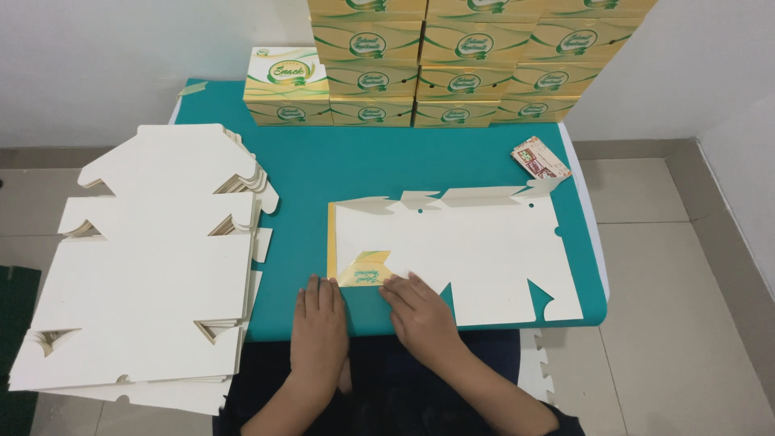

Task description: The person folds flat cardboard pieces into rectangular boxes, inserts small snack packets inside, and closes the lids. The process is repeated for multiple units, with finished boxes stacked on the table.

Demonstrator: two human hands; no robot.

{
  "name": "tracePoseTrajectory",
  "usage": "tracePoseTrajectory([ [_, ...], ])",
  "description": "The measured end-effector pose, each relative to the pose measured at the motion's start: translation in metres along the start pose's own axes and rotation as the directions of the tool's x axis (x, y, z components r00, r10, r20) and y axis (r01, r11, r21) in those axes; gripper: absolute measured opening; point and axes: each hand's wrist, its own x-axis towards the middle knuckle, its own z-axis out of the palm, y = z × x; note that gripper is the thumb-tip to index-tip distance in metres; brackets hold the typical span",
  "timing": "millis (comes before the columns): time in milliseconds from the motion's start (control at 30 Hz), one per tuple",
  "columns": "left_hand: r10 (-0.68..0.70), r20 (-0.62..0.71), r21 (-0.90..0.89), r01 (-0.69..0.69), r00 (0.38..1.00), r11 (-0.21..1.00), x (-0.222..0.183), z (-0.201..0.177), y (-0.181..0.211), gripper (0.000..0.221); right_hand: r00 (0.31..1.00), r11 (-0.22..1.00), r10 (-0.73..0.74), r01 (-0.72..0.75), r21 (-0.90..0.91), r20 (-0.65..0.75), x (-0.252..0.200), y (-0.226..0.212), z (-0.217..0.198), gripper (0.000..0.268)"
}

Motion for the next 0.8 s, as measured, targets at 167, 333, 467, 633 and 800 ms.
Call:
tracePoseTrajectory([
  [167, -0.038, -0.034, 0.101, 0.041, 0.999, 0.994, -0.004, -0.021, 0.004, 0.055, 0.996, 0.997, 0.062, -0.065, 0.044, 0.065, -0.004, -0.001, -0.018, 0.034],
  [333, -0.064, -0.071, 0.096, 0.071, 0.995, 0.993, -0.006, -0.016, 0.006, 0.055, 0.985, 0.991, 0.074, -0.090, 0.104, 0.154, -0.008, 0.001, -0.031, 0.034],
  [467, -0.067, -0.085, 0.061, 0.073, 0.994, 0.995, -0.005, -0.012, 0.008, 0.055, 0.968, 0.992, 0.069, -0.092, 0.086, 0.243, -0.014, 0.000, -0.034, 0.045],
  [633, -0.058, -0.059, 0.067, 0.062, 0.997, 0.996, 0.001, -0.004, 0.009, 0.056, 0.951, 0.998, 0.016, -0.033, 0.051, 0.308, -0.025, 0.009, -0.040, 0.058],
  [800, -0.067, -0.087, -0.052, 0.063, 0.994, 0.997, -0.001, -0.010, 0.003, 0.056, 0.930, 0.987, 0.141, -0.160, 0.030, 0.338, -0.034, 0.034, -0.066, 0.057],
])
